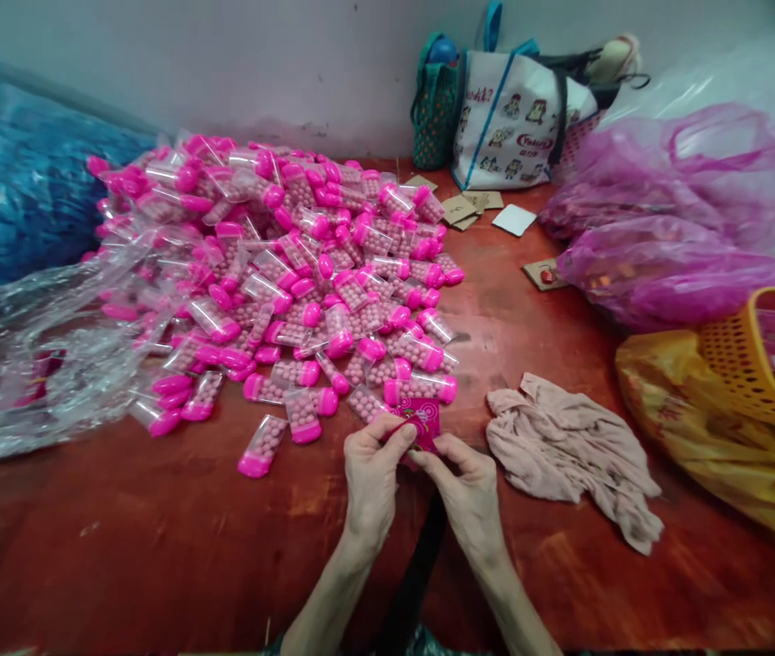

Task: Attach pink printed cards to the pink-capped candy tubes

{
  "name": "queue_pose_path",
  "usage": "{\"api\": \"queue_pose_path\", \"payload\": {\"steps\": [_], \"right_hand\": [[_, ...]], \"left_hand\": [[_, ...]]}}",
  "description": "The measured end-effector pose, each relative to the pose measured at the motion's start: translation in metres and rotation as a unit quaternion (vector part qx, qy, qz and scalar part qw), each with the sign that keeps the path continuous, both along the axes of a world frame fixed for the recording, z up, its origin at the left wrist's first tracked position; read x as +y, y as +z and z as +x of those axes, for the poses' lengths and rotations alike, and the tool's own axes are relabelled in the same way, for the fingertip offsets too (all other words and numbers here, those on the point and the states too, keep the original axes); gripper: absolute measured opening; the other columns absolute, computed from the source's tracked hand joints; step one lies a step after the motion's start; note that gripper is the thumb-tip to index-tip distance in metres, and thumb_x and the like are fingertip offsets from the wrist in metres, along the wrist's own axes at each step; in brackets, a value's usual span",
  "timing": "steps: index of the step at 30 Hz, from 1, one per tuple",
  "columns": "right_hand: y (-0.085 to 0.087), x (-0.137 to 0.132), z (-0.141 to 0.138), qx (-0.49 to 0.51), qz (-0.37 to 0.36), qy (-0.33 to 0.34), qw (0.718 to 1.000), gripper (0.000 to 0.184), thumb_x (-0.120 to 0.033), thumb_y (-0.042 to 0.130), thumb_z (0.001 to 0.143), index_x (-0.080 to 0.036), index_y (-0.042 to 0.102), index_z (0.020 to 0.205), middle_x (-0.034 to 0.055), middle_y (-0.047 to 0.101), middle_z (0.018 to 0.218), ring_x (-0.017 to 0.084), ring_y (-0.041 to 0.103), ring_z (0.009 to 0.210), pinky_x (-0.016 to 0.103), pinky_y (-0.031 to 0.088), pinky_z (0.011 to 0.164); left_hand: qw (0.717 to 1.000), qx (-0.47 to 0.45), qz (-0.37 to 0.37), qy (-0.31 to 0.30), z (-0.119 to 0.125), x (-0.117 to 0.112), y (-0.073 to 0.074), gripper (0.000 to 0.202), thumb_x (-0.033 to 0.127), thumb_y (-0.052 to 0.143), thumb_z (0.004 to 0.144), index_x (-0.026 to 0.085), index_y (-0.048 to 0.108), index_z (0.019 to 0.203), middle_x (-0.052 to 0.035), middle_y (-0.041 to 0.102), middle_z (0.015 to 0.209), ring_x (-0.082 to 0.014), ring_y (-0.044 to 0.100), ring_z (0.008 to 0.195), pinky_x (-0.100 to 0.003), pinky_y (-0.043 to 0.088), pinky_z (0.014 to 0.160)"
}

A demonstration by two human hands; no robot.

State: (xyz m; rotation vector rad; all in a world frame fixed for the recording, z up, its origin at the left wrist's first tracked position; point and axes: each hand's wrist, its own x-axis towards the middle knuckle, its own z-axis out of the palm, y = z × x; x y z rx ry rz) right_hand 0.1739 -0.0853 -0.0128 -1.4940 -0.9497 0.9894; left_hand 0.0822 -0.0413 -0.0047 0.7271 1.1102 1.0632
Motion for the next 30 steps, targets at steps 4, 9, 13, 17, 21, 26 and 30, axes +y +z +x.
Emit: {"api": "queue_pose_path", "payload": {"steps": [4,9,13,17,21,26,30], "right_hand": [[0.001,-0.002,-0.005,-0.071,0.004,-0.03,0.997,0.025,-0.023,0.055,0.081,-0.017,0.052,0.057,-0.0033,0.047,0.058,0.011,0.045,0.056,0.022,0.036,0.053],[0.005,-0.001,-0.009,-0.135,0.024,-0.027,0.99,0.028,-0.023,0.051,0.084,-0.018,0.049,0.057,-0.003,0.046,0.058,0.01,0.043,0.055,0.022,0.034,0.052],[0.006,0.002,-0.014,-0.154,0.06,-0.023,0.986,0.026,-0.02,0.049,0.085,-0.018,0.052,0.06,-0.0016,0.049,0.06,0.012,0.046,0.056,0.023,0.036,0.052],[0.002,0.004,-0.02,-0.177,0.105,-0.017,0.978,0.023,-0.018,0.046,0.086,-0.018,0.056,0.065,0.0007,0.052,0.062,0.014,0.048,0.06,0.025,0.039,0.055],[-0.001,0.004,-0.022,-0.175,0.138,-0.024,0.974,0.019,-0.015,0.046,0.086,-0.018,0.061,0.075,0.0021,0.056,0.065,0.015,0.05,0.064,0.027,0.042,0.059],[-0.001,0.006,-0.022,-0.118,0.107,-0.04,0.986,0.01,-0.016,0.056,0.08,-0.02,0.064,0.08,0.0026,0.061,0.072,0.016,0.054,0.069,0.028,0.045,0.063],[0.003,0.012,-0.015,-0.067,0.058,-0.042,0.995,0.007,-0.024,0.068,0.071,-0.018,0.064,0.069,-0.0006,0.057,0.064,0.014,0.052,0.061,0.024,0.042,0.055]], "left_hand": [[0.999,-0.046,-0.019,-0.003,0.005,0.0,0.004,0.01,0.019,0.067,0.068,0.013,0.062,0.061,0.0043,0.054,0.054,-0.0056,0.044,0.049,-0.017,0.036,0.048],[0.996,-0.066,-0.057,0.003,0.008,0.006,0.006,0.014,0.022,0.07,0.064,0.012,0.061,0.06,0.0044,0.052,0.052,-0.0036,0.04,0.042,-0.015,0.031,0.04],[0.995,-0.075,-0.07,-0.006,-0.001,0.011,0.004,0.015,0.022,0.074,0.058,0.011,0.064,0.061,0.0023,0.055,0.051,-0.0064,0.046,0.044,-0.018,0.039,0.044],[0.995,-0.078,-0.067,-0.014,-0.012,0.014,0.006,0.014,0.018,0.076,0.054,0.01,0.065,0.058,-0.0003,0.058,0.054,-0.008,0.049,0.048,-0.019,0.041,0.046],[0.995,-0.08,-0.057,-0.013,-0.016,0.016,0.008,0.013,0.015,0.076,0.051,0.01,0.065,0.055,-0.0012,0.059,0.056,-0.0081,0.05,0.051,-0.018,0.041,0.048],[0.996,-0.073,-0.042,0.017,-0.015,0.018,0.006,0.015,0.016,0.078,0.049,0.011,0.065,0.056,0.001,0.059,0.055,-0.0064,0.05,0.051,-0.016,0.041,0.049],[0.997,-0.065,-0.029,0.009,-0.009,0.021,0.009,0.012,0.018,0.076,0.055,0.013,0.065,0.058,0.0036,0.056,0.051,-0.0046,0.045,0.044,-0.014,0.035,0.041]]}}
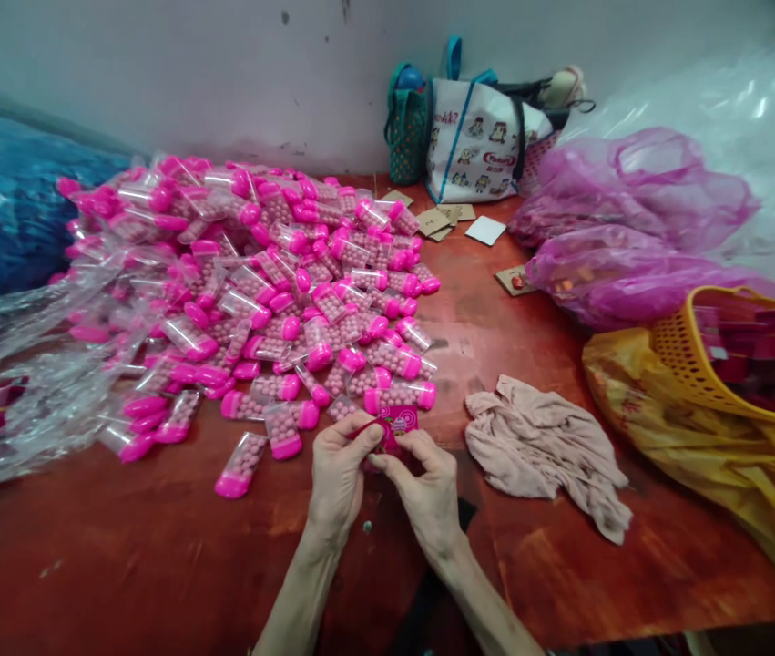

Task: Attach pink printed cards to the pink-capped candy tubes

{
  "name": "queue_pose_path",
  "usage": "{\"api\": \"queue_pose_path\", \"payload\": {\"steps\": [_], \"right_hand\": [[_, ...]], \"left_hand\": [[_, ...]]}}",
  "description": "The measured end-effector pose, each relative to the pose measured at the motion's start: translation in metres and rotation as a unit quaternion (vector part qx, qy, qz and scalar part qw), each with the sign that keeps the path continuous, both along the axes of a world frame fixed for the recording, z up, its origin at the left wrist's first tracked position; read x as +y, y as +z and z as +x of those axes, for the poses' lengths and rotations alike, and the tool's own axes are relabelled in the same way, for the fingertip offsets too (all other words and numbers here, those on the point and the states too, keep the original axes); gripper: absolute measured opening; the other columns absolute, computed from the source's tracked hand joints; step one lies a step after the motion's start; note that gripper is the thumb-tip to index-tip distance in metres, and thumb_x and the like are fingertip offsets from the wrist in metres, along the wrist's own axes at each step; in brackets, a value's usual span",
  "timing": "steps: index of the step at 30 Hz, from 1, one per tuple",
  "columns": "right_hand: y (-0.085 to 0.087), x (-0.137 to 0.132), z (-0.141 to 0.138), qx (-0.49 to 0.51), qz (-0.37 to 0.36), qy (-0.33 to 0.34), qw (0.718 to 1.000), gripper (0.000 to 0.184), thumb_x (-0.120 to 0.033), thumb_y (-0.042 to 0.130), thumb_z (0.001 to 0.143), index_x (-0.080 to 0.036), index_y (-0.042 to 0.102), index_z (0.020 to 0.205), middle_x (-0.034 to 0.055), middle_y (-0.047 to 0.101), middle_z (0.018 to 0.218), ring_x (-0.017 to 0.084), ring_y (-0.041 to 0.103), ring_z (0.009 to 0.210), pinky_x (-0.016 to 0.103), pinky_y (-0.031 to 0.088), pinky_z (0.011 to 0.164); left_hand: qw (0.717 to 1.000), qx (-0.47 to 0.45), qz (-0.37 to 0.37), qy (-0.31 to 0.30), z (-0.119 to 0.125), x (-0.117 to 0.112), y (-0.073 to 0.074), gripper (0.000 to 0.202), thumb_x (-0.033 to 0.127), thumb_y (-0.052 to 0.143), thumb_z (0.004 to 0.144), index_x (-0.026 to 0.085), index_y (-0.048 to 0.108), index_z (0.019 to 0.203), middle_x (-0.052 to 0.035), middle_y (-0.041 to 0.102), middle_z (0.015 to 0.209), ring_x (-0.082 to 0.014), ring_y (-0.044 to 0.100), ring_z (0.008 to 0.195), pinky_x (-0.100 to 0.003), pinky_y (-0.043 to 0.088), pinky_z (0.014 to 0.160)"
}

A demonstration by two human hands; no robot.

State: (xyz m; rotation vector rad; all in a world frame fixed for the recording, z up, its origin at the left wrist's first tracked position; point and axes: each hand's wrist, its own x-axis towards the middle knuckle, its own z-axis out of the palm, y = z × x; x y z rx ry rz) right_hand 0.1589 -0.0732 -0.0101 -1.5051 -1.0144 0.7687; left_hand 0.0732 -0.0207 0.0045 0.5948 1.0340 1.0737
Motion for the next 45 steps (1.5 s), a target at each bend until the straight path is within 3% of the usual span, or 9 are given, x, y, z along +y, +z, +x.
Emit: {"api": "queue_pose_path", "payload": {"steps": [4,9,13,18,22,28,36,40,45], "right_hand": [[0.007,0.006,0.007,0.039,-0.012,-0.004,0.999,0.014,-0.027,0.071,0.066,-0.016,0.066,0.073,-0.0009,0.058,0.066,0.013,0.051,0.06,0.023,0.041,0.055],[0.012,0.013,0.004,0.038,-0.023,-0.043,0.998,0.019,-0.027,0.059,0.077,-0.015,0.062,0.063,-0.0022,0.053,0.059,0.011,0.046,0.056,0.021,0.038,0.051],[0.014,0.015,0.002,0.008,-0.005,-0.035,0.999,0.026,-0.029,0.053,0.083,-0.017,0.055,0.06,-0.0009,0.051,0.064,0.012,0.045,0.061,0.023,0.038,0.056],[0.019,0.016,0.005,-0.071,0.012,-0.021,0.997,0.029,-0.026,0.048,0.086,-0.018,0.05,0.058,-0.0023,0.043,0.059,0.012,0.041,0.058,0.023,0.034,0.054],[0.019,0.016,0.007,-0.078,0.011,-0.018,0.997,0.03,-0.026,0.045,0.087,-0.018,0.048,0.059,-0.0024,0.042,0.06,0.012,0.04,0.058,0.024,0.033,0.053],[0.016,0.014,0.004,-0.051,-0.01,-0.016,0.999,0.033,-0.029,0.043,0.089,-0.018,0.049,0.059,-0.0018,0.045,0.06,0.013,0.042,0.058,0.024,0.034,0.055],[0.012,0.019,0.008,0.079,-0.042,-0.018,0.996,0.023,-0.036,0.058,0.079,-0.014,0.063,0.074,-0.0015,0.057,0.061,0.012,0.049,0.055,0.021,0.04,0.051],[0.011,0.019,0.01,0.027,-0.026,-0.053,0.998,0.027,-0.034,0.053,0.083,-0.015,0.058,0.064,-0.0023,0.049,0.058,0.011,0.043,0.055,0.021,0.034,0.05],[0.01,0.018,0.007,-0.042,0.005,-0.044,0.998,0.038,-0.029,0.045,0.087,-0.017,0.043,0.051,-0.0029,0.038,0.055,0.011,0.036,0.055,0.023,0.029,0.052]], "left_hand": [[1.0,0.001,0.028,-0.014,0.008,0.004,0.01,0.008,0.015,0.073,0.06,0.013,0.065,0.06,0.0046,0.054,0.051,-0.004,0.044,0.044,-0.014,0.033,0.041],[0.999,-0.019,0.043,0.007,0.017,0.011,0.02,0.007,0.015,0.074,0.058,0.014,0.067,0.061,0.0038,0.059,0.055,-0.0057,0.05,0.052,-0.016,0.04,0.052],[0.999,-0.038,0.017,0.02,0.02,0.016,0.023,0.011,0.015,0.076,0.053,0.014,0.067,0.058,0.003,0.062,0.056,-0.0052,0.051,0.05,-0.015,0.041,0.051],[0.998,-0.06,-0.027,0.013,0.021,0.023,0.02,0.018,0.014,0.079,0.047,0.012,0.068,0.06,0.0007,0.065,0.057,-0.0067,0.055,0.052,-0.018,0.045,0.054],[0.996,-0.074,-0.05,0.012,0.022,0.026,0.015,0.019,0.014,0.079,0.045,0.012,0.068,0.06,0.0005,0.065,0.056,-0.007,0.056,0.051,-0.018,0.046,0.054],[0.996,-0.07,-0.06,0.016,0.022,0.025,0.011,0.016,0.013,0.077,0.047,0.011,0.067,0.059,0.0004,0.064,0.055,-0.0069,0.055,0.049,-0.018,0.045,0.052],[0.998,-0.047,-0.033,0.028,0.02,0.023,0.014,0.015,0.014,0.077,0.051,0.011,0.067,0.062,0.0011,0.064,0.057,-0.0062,0.054,0.05,-0.017,0.044,0.052],[0.999,-0.038,-0.024,0.03,0.019,0.022,0.014,0.016,0.016,0.077,0.051,0.011,0.067,0.062,0.0007,0.064,0.056,-0.0066,0.054,0.051,-0.017,0.044,0.053],[0.999,-0.025,-0.009,0.043,0.021,0.021,0.009,0.018,0.019,0.076,0.054,0.012,0.06,0.056,0.0037,0.058,0.051,-0.0049,0.048,0.046,-0.016,0.04,0.048]]}}
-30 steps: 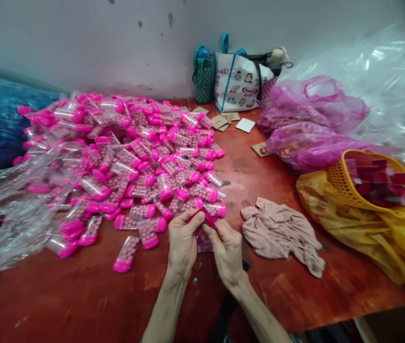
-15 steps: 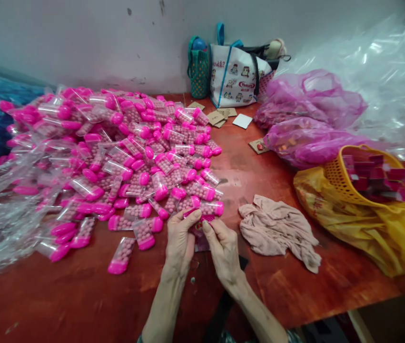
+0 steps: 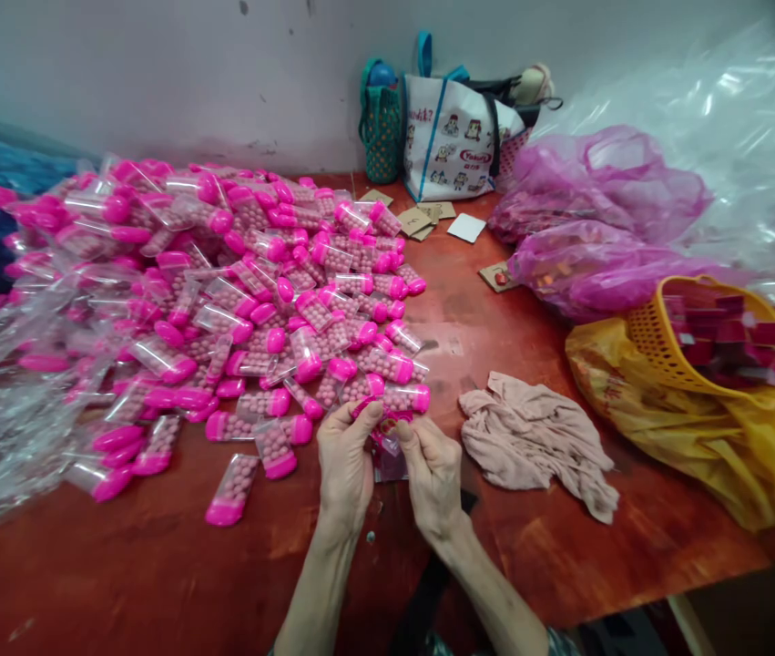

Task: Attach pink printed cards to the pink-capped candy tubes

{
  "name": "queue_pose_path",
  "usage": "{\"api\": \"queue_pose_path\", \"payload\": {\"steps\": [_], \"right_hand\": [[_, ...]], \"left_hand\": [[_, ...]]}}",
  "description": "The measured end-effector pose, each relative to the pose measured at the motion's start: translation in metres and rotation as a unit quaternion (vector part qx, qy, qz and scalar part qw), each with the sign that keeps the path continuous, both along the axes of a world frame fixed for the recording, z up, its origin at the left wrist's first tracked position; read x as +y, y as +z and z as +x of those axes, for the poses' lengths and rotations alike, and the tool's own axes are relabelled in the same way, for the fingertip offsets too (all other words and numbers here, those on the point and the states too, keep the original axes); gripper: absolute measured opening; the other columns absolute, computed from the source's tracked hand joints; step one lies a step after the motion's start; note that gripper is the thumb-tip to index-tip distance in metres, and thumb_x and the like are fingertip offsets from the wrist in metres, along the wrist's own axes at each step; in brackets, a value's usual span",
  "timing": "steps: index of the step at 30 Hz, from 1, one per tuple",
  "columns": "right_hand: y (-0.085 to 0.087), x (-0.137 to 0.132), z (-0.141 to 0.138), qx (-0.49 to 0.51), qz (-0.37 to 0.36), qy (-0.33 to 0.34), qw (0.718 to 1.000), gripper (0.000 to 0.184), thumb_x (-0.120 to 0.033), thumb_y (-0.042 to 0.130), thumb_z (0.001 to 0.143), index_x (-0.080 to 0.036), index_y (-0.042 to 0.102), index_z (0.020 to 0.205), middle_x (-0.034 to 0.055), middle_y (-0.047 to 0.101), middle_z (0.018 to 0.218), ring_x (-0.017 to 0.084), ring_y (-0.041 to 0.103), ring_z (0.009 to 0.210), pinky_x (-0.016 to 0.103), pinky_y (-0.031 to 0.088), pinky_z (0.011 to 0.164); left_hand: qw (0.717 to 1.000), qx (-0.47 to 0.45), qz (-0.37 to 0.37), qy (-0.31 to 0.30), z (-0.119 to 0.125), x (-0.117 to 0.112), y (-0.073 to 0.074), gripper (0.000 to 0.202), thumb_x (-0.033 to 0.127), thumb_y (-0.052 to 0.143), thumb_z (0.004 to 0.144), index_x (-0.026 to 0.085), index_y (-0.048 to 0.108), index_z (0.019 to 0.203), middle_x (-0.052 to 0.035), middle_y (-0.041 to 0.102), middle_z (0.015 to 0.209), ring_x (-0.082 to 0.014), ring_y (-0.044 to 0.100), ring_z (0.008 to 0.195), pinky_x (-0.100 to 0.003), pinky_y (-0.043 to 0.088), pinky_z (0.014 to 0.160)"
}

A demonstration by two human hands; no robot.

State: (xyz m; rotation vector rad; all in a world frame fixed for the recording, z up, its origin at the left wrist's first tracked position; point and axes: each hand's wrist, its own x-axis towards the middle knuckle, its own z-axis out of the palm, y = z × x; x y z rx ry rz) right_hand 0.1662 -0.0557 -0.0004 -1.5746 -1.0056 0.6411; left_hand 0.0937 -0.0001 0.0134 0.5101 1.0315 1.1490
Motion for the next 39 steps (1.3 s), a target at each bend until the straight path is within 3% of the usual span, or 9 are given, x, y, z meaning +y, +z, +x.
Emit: {"api": "queue_pose_path", "payload": {"steps": [3,8,11,14,19,22,27,33,39], "right_hand": [[0.0,0.001,0.002,-0.013,0.001,0.001,1.0,0.036,-0.028,0.044,0.088,-0.017,0.044,0.053,-0.0024,0.041,0.056,0.011,0.037,0.056,0.024,0.029,0.053],[0.0,0.001,0.007,-0.014,-0.001,-0.005,1.0,0.03,-0.028,0.045,0.089,-0.017,0.049,0.061,-0.0012,0.047,0.061,0.012,0.041,0.059,0.024,0.031,0.056],[-0.002,0.0,0.008,-0.012,-0.007,-0.012,1.0,0.034,-0.029,0.044,0.089,-0.017,0.044,0.058,-0.0028,0.041,0.058,0.011,0.038,0.056,0.024,0.028,0.054],[-0.004,0.001,0.009,-0.007,-0.012,-0.009,1.0,0.035,-0.03,0.042,0.09,-0.018,0.04,0.057,-0.0034,0.037,0.058,0.01,0.035,0.055,0.024,0.027,0.053],[-0.004,0.001,0.014,0.015,-0.021,0.027,0.999,0.038,-0.031,0.042,0.09,-0.018,0.037,0.054,-0.0044,0.033,0.056,0.01,0.032,0.054,0.023,0.025,0.05],[-0.001,-0.001,0.015,0.031,-0.019,0.051,0.998,0.039,-0.032,0.04,0.09,-0.017,0.043,0.054,-0.0042,0.036,0.055,0.009,0.034,0.053,0.022,0.027,0.049],[0.003,-0.001,0.014,0.103,-0.009,0.055,0.993,0.018,-0.034,0.056,0.082,-0.017,0.062,0.082,0.0001,0.058,0.072,0.012,0.052,0.064,0.021,0.039,0.058],[0.004,-0.003,0.007,0.075,-0.022,0.012,0.997,0.021,-0.03,0.054,0.083,-0.015,0.063,0.07,-0.0025,0.054,0.057,0.01,0.047,0.053,0.02,0.035,0.051],[0.007,-0.004,0.006,-0.002,-0.018,-0.033,0.999,0.028,-0.027,0.044,0.089,-0.016,0.061,0.07,-0.0011,0.054,0.059,0.011,0.049,0.053,0.023,0.037,0.054]], "left_hand": [[1.0,0.012,0.008,0.009,0.002,-0.001,-0.004,0.019,0.018,0.075,0.057,0.012,0.056,0.057,0.0047,0.057,0.052,-0.0047,0.048,0.047,-0.016,0.04,0.048],[0.991,0.102,0.071,0.044,0.004,-0.008,-0.011,0.025,0.016,0.074,0.06,0.017,0.057,0.079,0.0045,0.061,0.064,-0.0081,0.056,0.056,-0.018,0.045,0.055],[0.968,0.199,0.139,0.067,0.003,-0.011,-0.013,0.02,0.017,0.073,0.061,0.017,0.058,0.074,0.0052,0.058,0.062,-0.0085,0.055,0.055,-0.018,0.044,0.052],[0.956,0.23,0.183,0.025,0.0,-0.011,-0.014,0.01,0.018,0.07,0.065,0.017,0.061,0.068,0.0036,0.058,0.062,-0.0097,0.054,0.057,-0.02,0.044,0.054],[0.972,0.135,0.186,-0.047,-0.007,-0.003,-0.01,0.006,0.017,0.066,0.069,0.016,0.068,0.064,-0.005,0.066,0.092,-0.0185,0.059,0.09,-0.028,0.045,0.078],[0.99,0.046,0.112,-0.068,-0.008,-0.001,-0.007,0.004,0.019,0.069,0.066,0.016,0.071,0.065,-0.0052,0.068,0.08,-0.017,0.061,0.077,-0.029,0.047,0.075],[0.998,0.039,0.052,-0.019,-0.007,0.0,-0.009,0.007,0.02,0.074,0.059,0.015,0.07,0.062,0.0008,0.063,0.06,-0.009,0.053,0.056,-0.02,0.043,0.056],[0.997,0.054,0.064,0.001,-0.008,-0.005,-0.008,0.007,0.017,0.075,0.058,0.015,0.068,0.059,0.0045,0.058,0.053,-0.0058,0.049,0.052,-0.017,0.04,0.051],[0.976,0.09,0.045,0.194,-0.045,0.008,0.002,0.013,0.017,0.077,0.053,0.015,0.068,0.061,0.0034,0.065,0.058,-0.0065,0.057,0.056,-0.017,0.047,0.059]]}}
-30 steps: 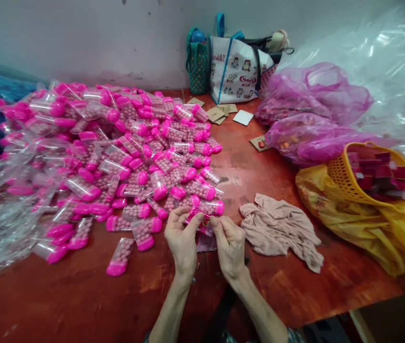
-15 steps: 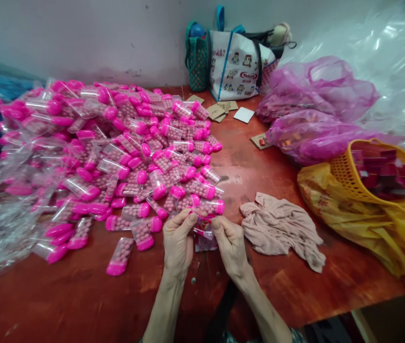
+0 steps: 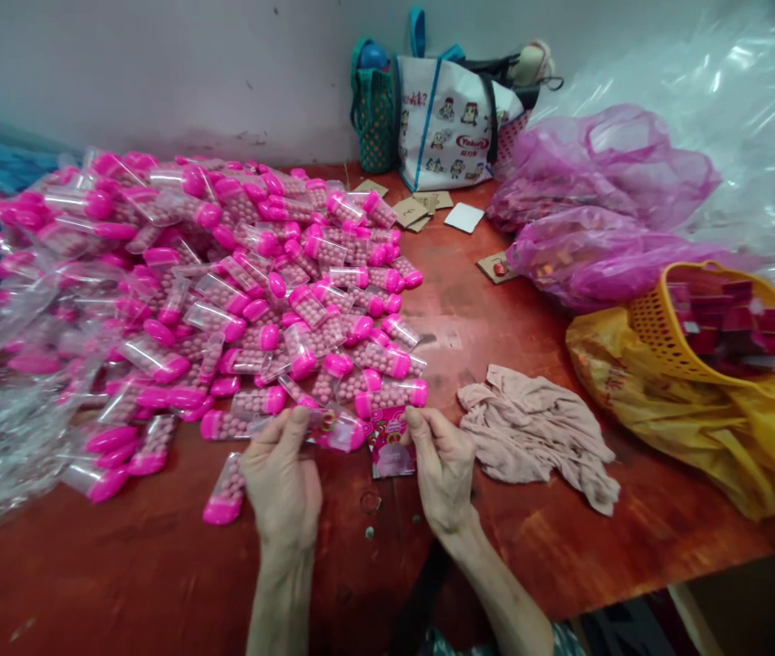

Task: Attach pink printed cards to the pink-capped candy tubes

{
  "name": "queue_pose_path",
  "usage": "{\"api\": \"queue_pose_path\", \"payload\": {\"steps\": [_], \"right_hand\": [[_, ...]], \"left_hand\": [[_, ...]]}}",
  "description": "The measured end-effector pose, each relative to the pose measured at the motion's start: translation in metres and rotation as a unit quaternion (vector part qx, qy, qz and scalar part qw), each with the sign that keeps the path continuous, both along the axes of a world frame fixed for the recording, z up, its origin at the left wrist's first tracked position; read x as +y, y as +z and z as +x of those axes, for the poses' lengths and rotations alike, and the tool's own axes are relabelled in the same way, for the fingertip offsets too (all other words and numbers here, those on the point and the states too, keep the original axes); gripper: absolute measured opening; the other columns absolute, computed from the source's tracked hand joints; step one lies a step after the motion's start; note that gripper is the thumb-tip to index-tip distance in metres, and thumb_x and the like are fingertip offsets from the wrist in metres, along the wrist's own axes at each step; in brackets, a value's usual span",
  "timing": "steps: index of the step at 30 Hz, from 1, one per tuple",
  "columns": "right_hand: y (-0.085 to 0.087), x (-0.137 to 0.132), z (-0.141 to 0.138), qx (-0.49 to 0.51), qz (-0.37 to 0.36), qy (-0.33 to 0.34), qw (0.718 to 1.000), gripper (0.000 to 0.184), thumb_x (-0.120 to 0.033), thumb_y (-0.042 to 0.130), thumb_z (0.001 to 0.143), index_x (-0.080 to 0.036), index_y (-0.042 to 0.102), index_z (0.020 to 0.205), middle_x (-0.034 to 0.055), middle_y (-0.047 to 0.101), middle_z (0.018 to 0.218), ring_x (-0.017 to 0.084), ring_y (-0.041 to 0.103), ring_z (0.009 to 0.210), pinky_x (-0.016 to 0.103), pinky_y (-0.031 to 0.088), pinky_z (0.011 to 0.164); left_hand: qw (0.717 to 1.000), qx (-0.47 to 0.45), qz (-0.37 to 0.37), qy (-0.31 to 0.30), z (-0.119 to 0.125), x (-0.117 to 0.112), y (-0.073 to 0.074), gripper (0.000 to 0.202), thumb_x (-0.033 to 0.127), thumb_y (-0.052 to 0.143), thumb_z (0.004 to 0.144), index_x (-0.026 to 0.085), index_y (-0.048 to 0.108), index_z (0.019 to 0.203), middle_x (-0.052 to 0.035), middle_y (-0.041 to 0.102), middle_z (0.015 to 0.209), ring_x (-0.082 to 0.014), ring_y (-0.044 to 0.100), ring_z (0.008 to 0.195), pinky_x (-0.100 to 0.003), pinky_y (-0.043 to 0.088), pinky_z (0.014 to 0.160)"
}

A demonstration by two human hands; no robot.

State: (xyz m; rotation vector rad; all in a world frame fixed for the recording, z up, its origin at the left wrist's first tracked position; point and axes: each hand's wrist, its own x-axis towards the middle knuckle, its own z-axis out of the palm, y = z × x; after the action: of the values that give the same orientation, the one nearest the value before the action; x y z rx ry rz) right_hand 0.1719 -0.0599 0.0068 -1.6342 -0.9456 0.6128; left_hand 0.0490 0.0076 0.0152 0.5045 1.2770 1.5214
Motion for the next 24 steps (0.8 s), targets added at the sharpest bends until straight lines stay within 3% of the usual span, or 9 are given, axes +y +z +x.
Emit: {"api": "queue_pose_path", "payload": {"steps": [4,7,10,13,16,17,20,22,24], "right_hand": [[0.0,0.009,-0.003,-0.17,0.0,0.023,0.985,0.016,-0.025,0.049,0.087,-0.016,0.063,0.083,0.0047,0.06,0.074,0.018,0.052,0.073,0.03,0.042,0.067],[-0.005,0.019,-0.019,-0.316,-0.038,0.099,0.943,0.014,-0.023,0.055,0.083,-0.016,0.063,0.093,0.0086,0.061,0.086,0.023,0.048,0.088,0.036,0.042,0.075],[-0.012,0.019,-0.042,-0.405,-0.085,0.141,0.9,0.013,-0.025,0.061,0.079,-0.014,0.063,0.086,0.0128,0.059,0.093,0.027,0.046,0.091,0.04,0.043,0.072],[-0.012,0.009,-0.06,-0.429,-0.094,0.154,0.885,0.019,-0.033,0.061,0.078,-0.014,0.063,0.076,0.0124,0.059,0.084,0.028,0.047,0.087,0.043,0.043,0.071],[-0.002,-0.001,-0.065,-0.416,-0.085,0.204,0.882,0.013,-0.022,0.058,0.081,-0.016,0.061,0.07,0.0077,0.057,0.074,0.023,0.048,0.075,0.038,0.044,0.065],[0.001,-0.003,-0.064,-0.416,-0.081,0.223,0.878,0.005,-0.016,0.057,0.08,-0.016,0.062,0.079,0.0078,0.058,0.078,0.023,0.049,0.076,0.037,0.044,0.065],[0.003,0.0,-0.055,-0.44,-0.055,0.266,0.856,0.039,-0.006,0.053,0.078,-0.014,0.051,0.117,0.0136,0.053,0.119,0.029,0.044,0.107,0.044,0.041,0.083],[-0.002,0.004,-0.048,-0.44,-0.027,0.293,0.848,0.047,-0.009,0.051,0.078,-0.015,0.045,0.125,0.0133,0.04,0.135,0.031,0.031,0.123,0.049,0.033,0.094],[-0.006,0.008,-0.042,-0.424,-0.016,0.335,0.842,0.05,-0.013,0.052,0.078,-0.014,0.043,0.127,0.0127,0.041,0.135,0.031,0.028,0.126,0.049,0.029,0.098]], "left_hand": [[0.996,0.022,0.007,0.081,-0.029,0.009,0.006,0.012,0.013,0.075,0.054,0.013,0.067,0.062,0.0039,0.063,0.057,-0.0065,0.058,0.056,-0.017,0.049,0.06],[0.996,0.019,0.006,0.083,-0.034,0.009,0.009,0.011,0.013,0.074,0.056,0.012,0.065,0.061,0.0038,0.062,0.056,-0.0067,0.058,0.056,-0.017,0.05,0.059],[0.997,-0.003,-0.002,0.077,-0.03,0.007,0.01,0.011,0.014,0.075,0.056,0.013,0.065,0.062,0.0038,0.063,0.058,-0.0062,0.057,0.054,-0.016,0.05,0.055],[0.997,-0.015,-0.004,0.074,-0.028,0.006,0.01,0.012,0.014,0.076,0.056,0.014,0.065,0.062,0.0048,0.064,0.058,-0.0054,0.056,0.053,-0.016,0.049,0.051],[0.996,-0.017,-0.003,0.083,-0.031,0.006,0.008,0.013,0.013,0.076,0.055,0.013,0.065,0.063,0.0046,0.064,0.058,-0.0062,0.057,0.054,-0.016,0.05,0.052],[0.996,-0.019,-0.004,0.084,-0.033,0.007,0.008,0.013,0.013,0.076,0.055,0.013,0.066,0.063,0.0042,0.065,0.059,-0.0064,0.057,0.055,-0.016,0.05,0.053],[0.996,-0.034,-0.012,0.076,-0.036,0.007,0.007,0.012,0.012,0.075,0.056,0.013,0.066,0.064,0.0032,0.066,0.061,-0.0067,0.058,0.055,-0.017,0.05,0.053],[0.997,-0.047,-0.023,0.062,-0.036,0.008,0.007,0.012,0.012,0.074,0.056,0.013,0.066,0.065,0.0033,0.066,0.062,-0.0073,0.058,0.054,-0.018,0.051,0.053],[0.996,-0.066,-0.032,0.044,-0.036,0.007,0.008,0.011,0.012,0.073,0.058,0.014,0.065,0.066,0.0035,0.066,0.062,-0.0076,0.059,0.055,-0.018,0.051,0.054]]}}
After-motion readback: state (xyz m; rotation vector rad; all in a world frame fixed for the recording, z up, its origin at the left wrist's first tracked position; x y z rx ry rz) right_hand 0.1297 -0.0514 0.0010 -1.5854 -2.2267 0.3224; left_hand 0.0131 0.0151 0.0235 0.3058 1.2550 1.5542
